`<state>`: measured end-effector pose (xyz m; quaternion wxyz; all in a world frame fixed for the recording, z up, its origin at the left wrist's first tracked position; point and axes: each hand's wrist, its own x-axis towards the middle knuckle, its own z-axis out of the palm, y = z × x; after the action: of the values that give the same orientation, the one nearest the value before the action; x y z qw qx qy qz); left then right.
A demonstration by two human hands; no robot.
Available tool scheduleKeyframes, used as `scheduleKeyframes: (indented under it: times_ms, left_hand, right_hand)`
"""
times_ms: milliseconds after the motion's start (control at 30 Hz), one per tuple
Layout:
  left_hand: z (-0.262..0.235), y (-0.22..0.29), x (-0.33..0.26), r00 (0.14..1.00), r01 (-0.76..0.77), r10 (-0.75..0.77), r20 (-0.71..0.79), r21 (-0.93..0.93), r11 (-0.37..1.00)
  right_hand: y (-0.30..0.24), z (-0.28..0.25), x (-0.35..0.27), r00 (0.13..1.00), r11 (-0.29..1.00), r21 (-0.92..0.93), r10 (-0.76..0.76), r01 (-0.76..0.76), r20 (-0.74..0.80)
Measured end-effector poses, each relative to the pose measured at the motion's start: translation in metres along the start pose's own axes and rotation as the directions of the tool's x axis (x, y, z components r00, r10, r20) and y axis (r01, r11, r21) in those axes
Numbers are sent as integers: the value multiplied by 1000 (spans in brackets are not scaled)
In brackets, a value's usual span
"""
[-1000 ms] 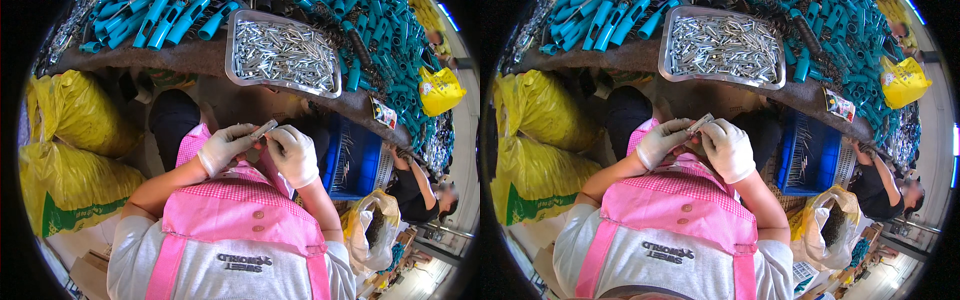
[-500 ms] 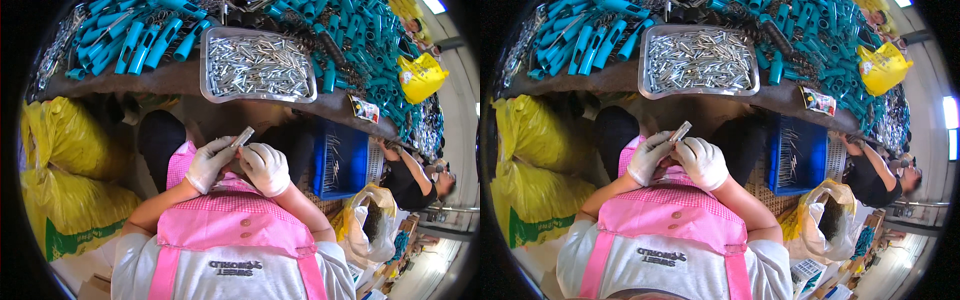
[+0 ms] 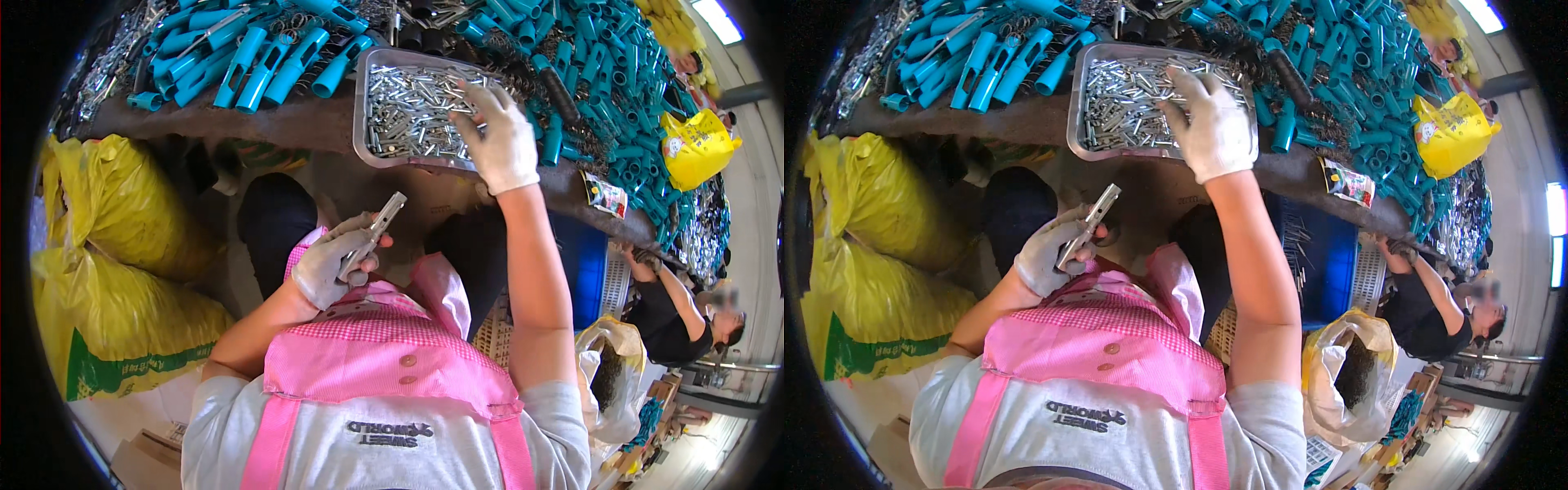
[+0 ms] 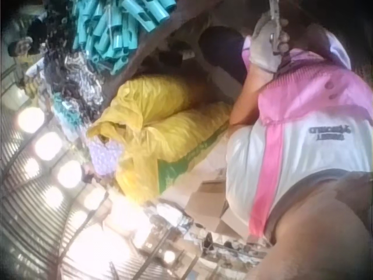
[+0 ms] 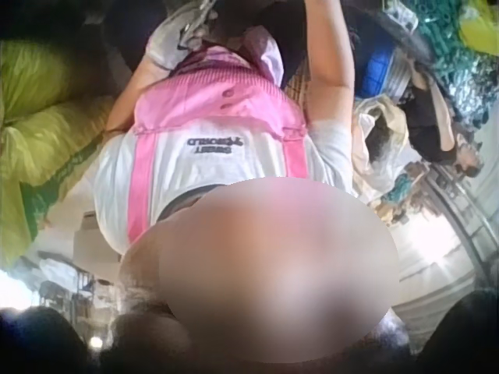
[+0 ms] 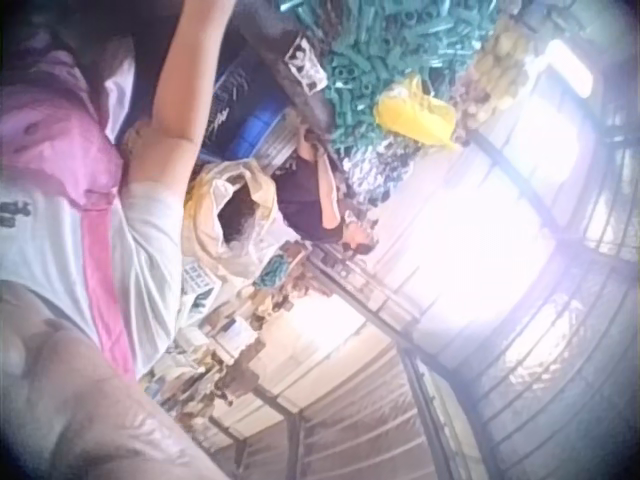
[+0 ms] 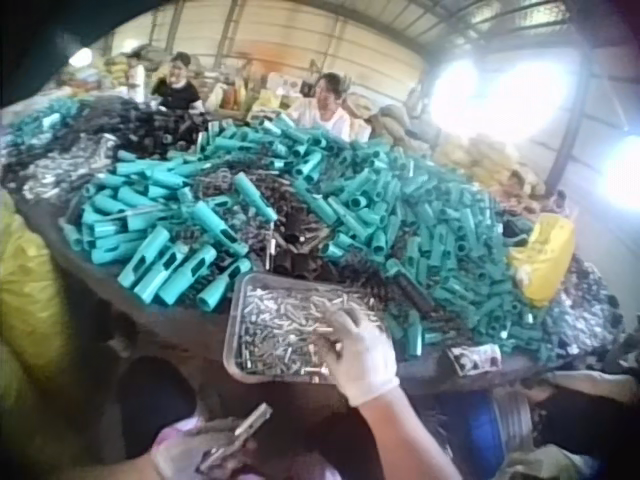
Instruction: Assemble metal components into teal plastic handle housings at a factory workbench.
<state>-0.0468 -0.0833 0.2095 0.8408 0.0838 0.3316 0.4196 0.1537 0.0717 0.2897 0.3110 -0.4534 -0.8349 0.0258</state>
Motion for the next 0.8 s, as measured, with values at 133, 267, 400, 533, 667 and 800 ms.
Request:
scheduleKeyframes:
  times_ms: [133,267,400,533,667,800]
  left_hand:
    - [-8,5,-10,997,-67,67,42,1,998]
    - [-2,11,-10,993,-116,116,-6,67,991]
    - [1,18,-11,997,-65,62,51,50,997]
    - [0,21,-12,990,-79,64,126,113,991]
    - [2,25,-15,992,-53,35,120,155,987]
    - [10,33,-22,997,15,-36,69,287,958]
  right_hand:
    - [0,-19,-17,993,978,-180,-89,102,82]
    - [15,-8,-48,999,998,-57,-22,25,47]
    - [20,-6,-53,1000,999,43,-16,17,-20]
    - [9,-18,-62,975,815,543,119,-203,185]
    - [1,-29,-64,873,590,689,57,-422,485]
    - [-1,-34,-52,775,700,649,-219,-298,593]
